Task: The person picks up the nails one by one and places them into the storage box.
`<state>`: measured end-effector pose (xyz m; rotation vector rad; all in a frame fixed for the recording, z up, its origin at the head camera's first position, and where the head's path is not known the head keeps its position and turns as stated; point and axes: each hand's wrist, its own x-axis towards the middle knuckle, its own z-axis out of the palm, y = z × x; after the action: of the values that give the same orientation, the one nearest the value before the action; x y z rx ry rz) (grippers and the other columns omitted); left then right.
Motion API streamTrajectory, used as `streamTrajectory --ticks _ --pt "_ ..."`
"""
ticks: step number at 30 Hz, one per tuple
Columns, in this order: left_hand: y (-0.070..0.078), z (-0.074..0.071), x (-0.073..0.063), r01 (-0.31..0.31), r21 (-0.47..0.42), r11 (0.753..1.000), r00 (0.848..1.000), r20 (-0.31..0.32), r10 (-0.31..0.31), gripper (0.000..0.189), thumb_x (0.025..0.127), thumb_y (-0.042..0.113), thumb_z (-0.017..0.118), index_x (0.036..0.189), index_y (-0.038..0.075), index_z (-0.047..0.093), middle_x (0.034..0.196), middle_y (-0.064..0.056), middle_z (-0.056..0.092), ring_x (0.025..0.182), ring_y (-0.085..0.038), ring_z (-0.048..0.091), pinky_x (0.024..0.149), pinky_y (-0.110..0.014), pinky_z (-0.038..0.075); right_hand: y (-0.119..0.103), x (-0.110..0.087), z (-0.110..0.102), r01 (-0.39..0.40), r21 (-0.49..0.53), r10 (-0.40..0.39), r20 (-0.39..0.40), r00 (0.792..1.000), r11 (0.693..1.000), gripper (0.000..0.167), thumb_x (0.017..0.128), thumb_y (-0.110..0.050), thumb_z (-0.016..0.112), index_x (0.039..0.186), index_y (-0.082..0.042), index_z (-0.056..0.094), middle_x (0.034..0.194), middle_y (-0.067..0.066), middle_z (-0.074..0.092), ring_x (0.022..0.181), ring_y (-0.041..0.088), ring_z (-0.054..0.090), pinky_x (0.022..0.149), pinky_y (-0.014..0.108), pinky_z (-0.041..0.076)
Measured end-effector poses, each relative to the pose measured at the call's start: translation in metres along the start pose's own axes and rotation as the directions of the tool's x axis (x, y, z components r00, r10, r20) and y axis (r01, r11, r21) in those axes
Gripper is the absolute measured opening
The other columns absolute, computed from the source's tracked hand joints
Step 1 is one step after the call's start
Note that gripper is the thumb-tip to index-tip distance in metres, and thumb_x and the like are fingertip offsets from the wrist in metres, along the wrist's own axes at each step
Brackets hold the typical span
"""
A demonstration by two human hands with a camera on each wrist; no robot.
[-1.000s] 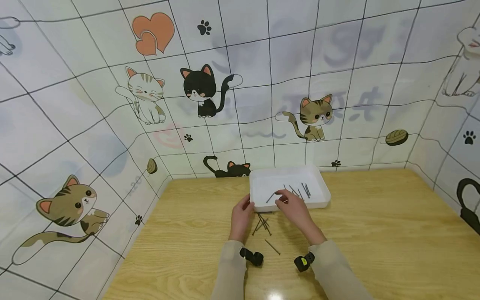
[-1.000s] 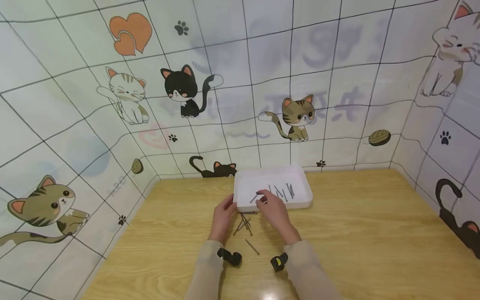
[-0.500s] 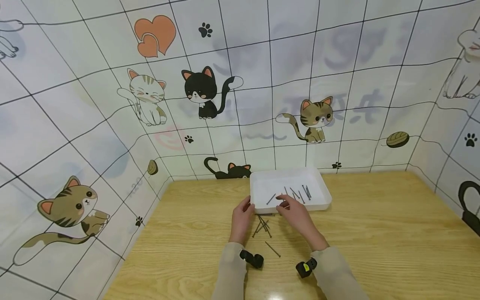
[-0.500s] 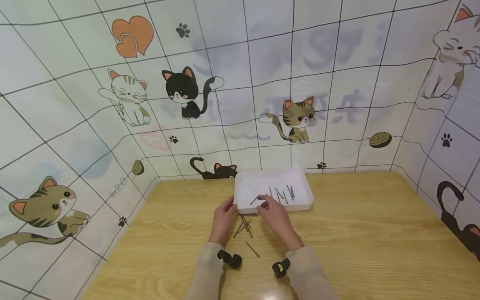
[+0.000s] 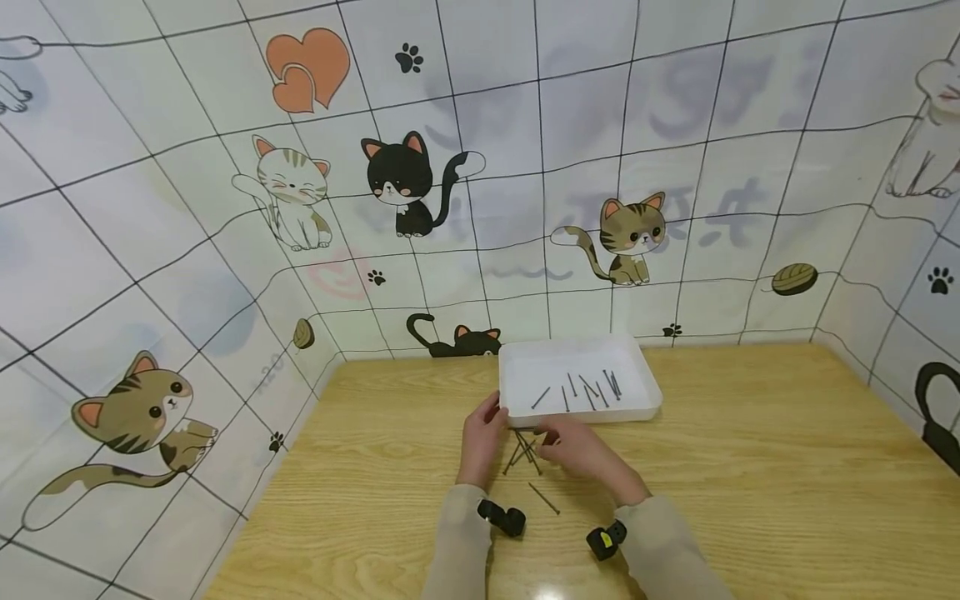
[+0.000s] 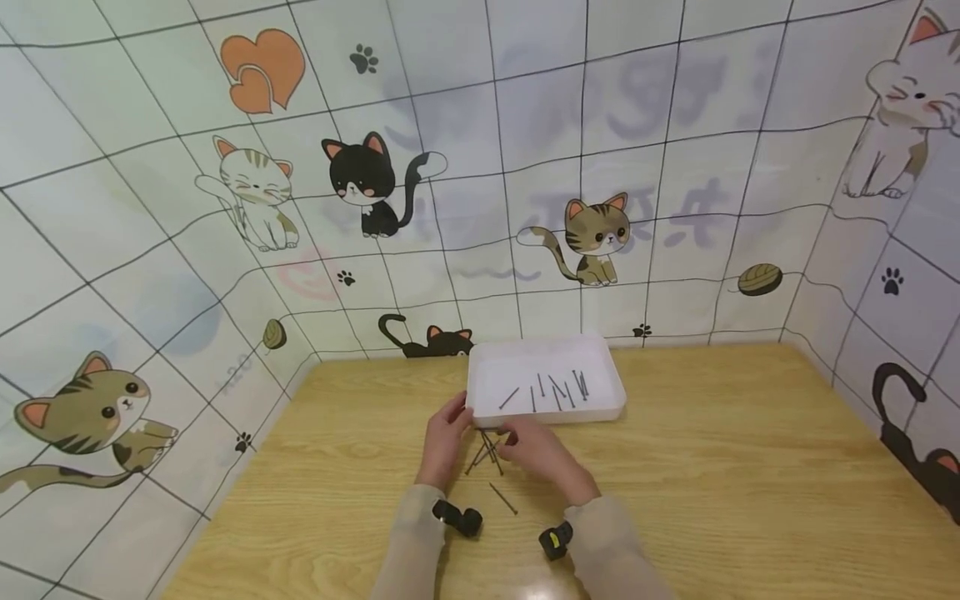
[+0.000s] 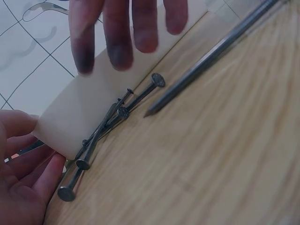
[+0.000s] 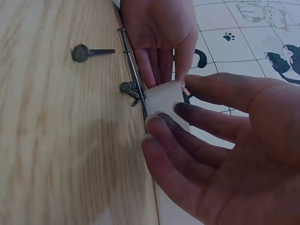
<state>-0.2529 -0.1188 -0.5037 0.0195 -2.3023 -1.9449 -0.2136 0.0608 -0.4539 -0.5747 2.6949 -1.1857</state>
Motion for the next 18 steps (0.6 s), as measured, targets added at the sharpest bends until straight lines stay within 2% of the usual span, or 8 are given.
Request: streamTrajectory --ticks 7,11,18 --pt "-0.001 0.0 0.001 0.003 -0.006 1.0 1.0 -0.004 -0.003 0.042 0.09 0.022 0.053 0.131 0.013 0.047 0.129 -0.003 0.049 0.115 -0.015 0.045 0.094 -0.035 0.037 -0.004 -0.004 0.008 0.012 -0.04 -0.009 0.081 0.997 0.999 0.031 0.079 -0.015 0.066 0.106 -0.001 0.06 0.085 0.003 0.06 0.065 0.012 0.053 0.056 0.03 0.044" --pt "-0.002 0.0 0.001 0.002 -0.001 1.0 1.0 -0.005 -0.002 0.042 0.09 0.021 0.053 0.131 0.013 0.047 0.128 -0.003 0.049 0.115 -0.015 0.045 0.094 -0.035 0.036 -0.007 -0.005 0.011 -0.008 -0.075 0.015 0.094 0.995 0.997 0.031 0.076 -0.014 0.069 0.103 -0.001 0.061 0.083 0.002 0.059 0.065 0.012 0.051 0.056 0.03 0.043" --pt "-0.002 0.0 0.003 0.007 0.014 1.0 1.0 -0.013 -0.007 0.041 0.09 0.022 0.053 0.13 0.015 0.048 0.128 0.0 0.049 0.115 -0.015 0.045 0.093 -0.035 0.038 -0.014 -0.009 0.013 0.027 -0.153 -0.01 0.116 0.993 0.988 0.024 0.071 -0.014 0.073 0.091 -0.003 0.063 0.084 0.003 0.06 0.07 0.015 0.051 0.06 0.034 0.042"
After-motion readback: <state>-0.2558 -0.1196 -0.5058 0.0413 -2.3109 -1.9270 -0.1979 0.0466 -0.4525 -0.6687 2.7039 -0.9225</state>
